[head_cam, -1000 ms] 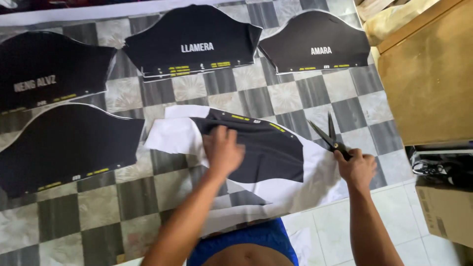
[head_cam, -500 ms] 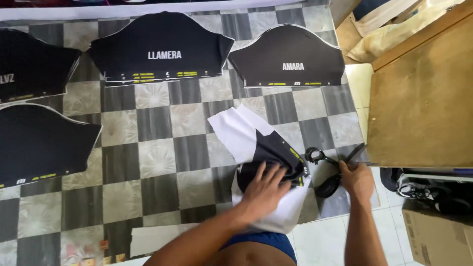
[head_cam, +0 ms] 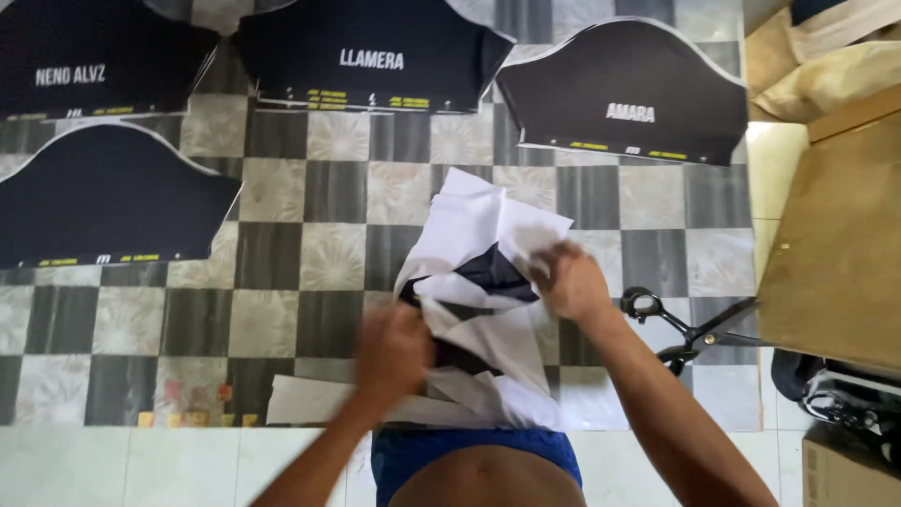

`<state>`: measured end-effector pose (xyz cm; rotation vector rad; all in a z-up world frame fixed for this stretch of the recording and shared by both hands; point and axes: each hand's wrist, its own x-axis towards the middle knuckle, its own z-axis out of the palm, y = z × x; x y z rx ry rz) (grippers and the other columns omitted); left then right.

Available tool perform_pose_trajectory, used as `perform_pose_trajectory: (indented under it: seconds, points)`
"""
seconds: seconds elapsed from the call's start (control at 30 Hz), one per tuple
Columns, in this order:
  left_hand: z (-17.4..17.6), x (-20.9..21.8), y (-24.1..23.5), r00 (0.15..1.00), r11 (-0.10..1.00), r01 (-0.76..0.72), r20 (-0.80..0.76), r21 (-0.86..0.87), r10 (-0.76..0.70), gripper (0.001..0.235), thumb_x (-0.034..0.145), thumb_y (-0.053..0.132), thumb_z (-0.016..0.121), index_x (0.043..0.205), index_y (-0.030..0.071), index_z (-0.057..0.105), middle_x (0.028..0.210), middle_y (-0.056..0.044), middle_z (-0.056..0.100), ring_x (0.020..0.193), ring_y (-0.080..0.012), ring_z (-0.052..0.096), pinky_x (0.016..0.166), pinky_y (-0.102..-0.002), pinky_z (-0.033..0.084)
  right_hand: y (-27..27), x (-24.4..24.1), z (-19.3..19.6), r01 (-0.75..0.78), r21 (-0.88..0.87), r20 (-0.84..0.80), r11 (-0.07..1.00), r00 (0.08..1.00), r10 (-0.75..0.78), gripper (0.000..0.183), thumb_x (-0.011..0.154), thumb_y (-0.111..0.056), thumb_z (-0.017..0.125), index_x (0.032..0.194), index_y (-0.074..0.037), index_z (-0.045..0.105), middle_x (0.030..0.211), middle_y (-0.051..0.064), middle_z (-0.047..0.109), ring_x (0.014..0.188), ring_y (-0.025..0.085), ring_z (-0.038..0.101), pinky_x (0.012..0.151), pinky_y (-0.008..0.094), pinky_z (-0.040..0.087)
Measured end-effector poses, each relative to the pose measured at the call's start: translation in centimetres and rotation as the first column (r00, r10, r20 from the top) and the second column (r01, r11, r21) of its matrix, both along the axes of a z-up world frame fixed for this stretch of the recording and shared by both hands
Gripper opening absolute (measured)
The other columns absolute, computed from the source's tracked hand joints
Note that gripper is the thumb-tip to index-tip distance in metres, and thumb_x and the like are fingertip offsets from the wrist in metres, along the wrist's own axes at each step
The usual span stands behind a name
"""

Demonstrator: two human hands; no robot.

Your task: The person uses large scissors to cut white fabric along the edge of a black template placed on a tiled floor. After cutting, the person removes the template and places the cut fabric piece aside with other similar pieces.

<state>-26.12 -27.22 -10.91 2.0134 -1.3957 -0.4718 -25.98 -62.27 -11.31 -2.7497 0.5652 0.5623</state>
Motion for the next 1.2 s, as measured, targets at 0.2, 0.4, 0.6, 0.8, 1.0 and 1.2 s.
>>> perform_pose_trajectory:
  seconds: [0.2, 0.4, 0.6, 0.8, 1.0, 1.2]
  points:
    - [-1.7, -1.9, -2.3, 0.977, 0.997, -0.012, 0.215, 0.077, -0.005, 0.029, 0.104, 0.029, 0.062, 0.12, 0.018, 0.083, 0.146, -0.013, 0.067, 0.15, -0.0404, 0.058, 0.12, -0.082, 0.039, -4.1, 3.1, 0.9, -0.18, 0.512, 0.419, 0.84, 0.906, -0.061, 0.056, 0.092, -0.033, 0.074, 0.142, -0.009, 0.076, 0.115, 0.011, 0.076, 0.105, 0.034, 0.08, 0.092, 0.047, 0.064]
    - [0.2, 15.5, 7.8, 0.75, 0.76, -0.639, 0.125, -0.117, 0.65, 0.046, 0.112, 0.018, 0.057, 0.158, 0.008, 0.058, 0.119, -0.006, 0.085, 0.117, -0.0299, 0.081, 0.095, -0.049, 0.066, -3.9, -2.1, -2.7, 0.192, -0.229, 0.232, 0.954, 0.963, -0.138, 0.058, 0.111, -0.055, 0.069, 0.162, -0.029, 0.063, 0.139, 0.011, 0.067, 0.127, 0.044, 0.074, 0.098, 0.061, 0.066]
    - [-2.2, 15.9, 14.3, 0.866, 0.888, -0.419, 0.378, 0.191, 0.327, 0.042, 0.098, 0.044, 0.072, 0.138, 0.035, 0.077, 0.163, 0.001, 0.063, 0.16, -0.0267, 0.052, 0.129, -0.073, 0.036, 2.3, -8.2, -1.8, 0.334, -0.223, 0.427, 0.916, 0.878, -0.216, 0.055, 0.099, -0.055, 0.085, 0.146, -0.029, 0.078, 0.143, 0.011, 0.068, 0.127, 0.043, 0.074, 0.103, 0.058, 0.064]
    - [-2.5, 19.6, 19.9, 0.628, 0.721, -0.693, 0.498, 0.009, 0.598, 0.028, 0.097, 0.052, 0.082, 0.091, 0.025, 0.081, 0.13, 0.001, 0.078, 0.144, -0.0269, 0.069, 0.12, -0.07, 0.047, 3.8, -10.8, -1.4, 0.532, -0.258, 0.252, 0.807, 0.843, -0.475, 0.075, 0.092, -0.063, 0.087, 0.156, -0.029, 0.071, 0.154, 0.011, 0.06, 0.14, 0.045, 0.062, 0.107, 0.066, 0.058]
    - [-2.9, 21.7, 24.4, 0.667, 0.776, -0.631, 0.523, 0.019, 0.53, 0.035, 0.082, 0.037, 0.078, 0.117, 0.034, 0.08, 0.128, 0.004, 0.072, 0.139, -0.0231, 0.069, 0.114, -0.058, 0.05, 3.0, -13.5, -1.0, 0.492, -0.302, 0.097, 0.816, 0.868, -0.487, 0.066, 0.098, -0.087, 0.071, 0.122, -0.028, 0.088, 0.136, 0.012, 0.075, 0.131, 0.042, 0.074, 0.11, 0.063, 0.057]
    - [0.1, 16.9, 26.6, 0.832, 0.868, -0.485, 0.363, 0.11, 0.419, 0.05, 0.093, 0.026, 0.078, 0.139, 0.007, 0.079, 0.158, -0.021, 0.067, 0.149, -0.0447, 0.059, 0.126, -0.06, 0.045, 6.4, -16.1, 2.5, 0.393, -0.178, 0.175, 0.902, 0.915, -0.364, 0.07, 0.102, -0.061, 0.066, 0.165, -0.031, 0.063, 0.145, 0.023, 0.07, 0.132, 0.051, 0.068, 0.102, 0.067, 0.059]
